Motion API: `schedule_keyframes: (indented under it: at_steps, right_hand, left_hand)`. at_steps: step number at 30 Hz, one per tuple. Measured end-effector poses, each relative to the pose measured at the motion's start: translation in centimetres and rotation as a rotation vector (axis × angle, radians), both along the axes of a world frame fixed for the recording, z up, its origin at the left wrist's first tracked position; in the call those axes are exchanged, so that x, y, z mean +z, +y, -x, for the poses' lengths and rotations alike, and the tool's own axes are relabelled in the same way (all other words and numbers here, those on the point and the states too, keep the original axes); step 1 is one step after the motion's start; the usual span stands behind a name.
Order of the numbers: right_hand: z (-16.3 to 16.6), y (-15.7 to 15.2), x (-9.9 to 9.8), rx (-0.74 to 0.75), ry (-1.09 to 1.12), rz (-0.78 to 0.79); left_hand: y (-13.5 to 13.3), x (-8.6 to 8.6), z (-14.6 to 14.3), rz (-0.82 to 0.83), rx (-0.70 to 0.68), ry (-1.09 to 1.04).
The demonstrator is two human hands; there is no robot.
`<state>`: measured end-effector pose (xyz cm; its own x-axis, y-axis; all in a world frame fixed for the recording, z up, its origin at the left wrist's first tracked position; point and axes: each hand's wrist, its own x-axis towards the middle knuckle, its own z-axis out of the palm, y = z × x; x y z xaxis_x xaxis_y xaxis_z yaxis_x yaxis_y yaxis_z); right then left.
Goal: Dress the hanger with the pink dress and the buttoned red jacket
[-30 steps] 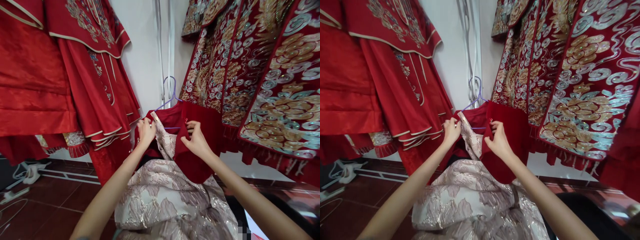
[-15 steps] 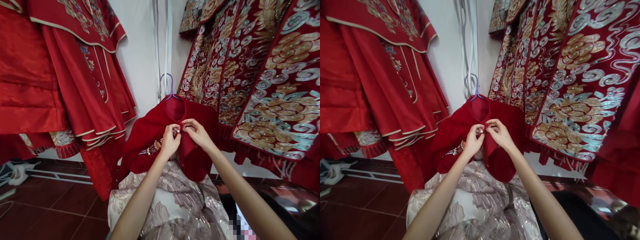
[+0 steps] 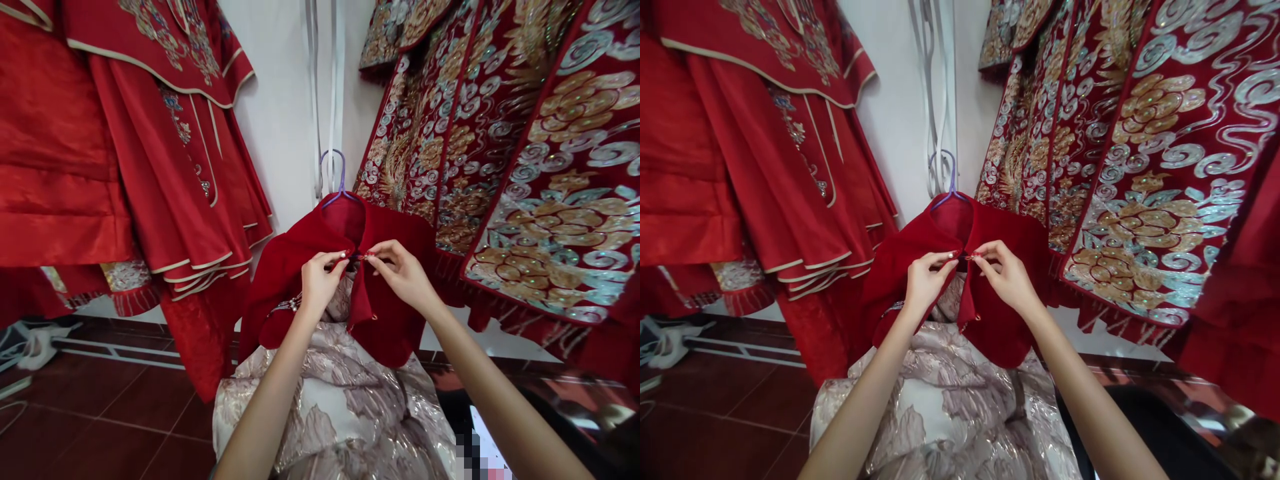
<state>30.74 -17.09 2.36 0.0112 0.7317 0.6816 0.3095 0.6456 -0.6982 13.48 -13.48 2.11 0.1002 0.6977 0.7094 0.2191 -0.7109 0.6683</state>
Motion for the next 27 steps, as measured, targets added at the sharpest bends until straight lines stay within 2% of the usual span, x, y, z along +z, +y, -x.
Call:
schedule_keyframes:
  at_steps: [5,11,15,19,22,25,27]
  right_hand:
    - [2.1,-0.5,-0.1,-0.004,-0.085,-0.031]
    - [2.2,-0.3,-0.5,-0.047,-0.048,-0.040]
    - [1.8,-0.4,-0.6,-0.076,-0.090,-0.028]
    - [1.9,-0.5,-0.3,-0.113,-0.142,-0.037]
    - [2.1,-0.5,0.0,-0.137,-0.191,-0.068]
    - [2.2,-0.7,0.4,-0.203,-0.239,-0.106]
    - [2.3,-0.8,0.4,-0.241,-0.234,-0.107]
  left_hand:
    - [-0.4,0.0,-0.3,-0.100,0.107,0.180]
    - [-0.1,-0.7,-0.6,0.010,0.028,-0.010]
    - [0.1,-0.7,-0.8,0.008,0.025,-0.002]
    - [0.1,0.2,-0.4,0.007,-0.018,0.127]
    - [-0.2,1.1,0.5,-0.057,-0.054,0.319]
    - [-0.8,1.9,1.3,-0.137,-0.030,0.487]
    - [-1.2,2.4,1.7,-0.146,-0.004,0.527]
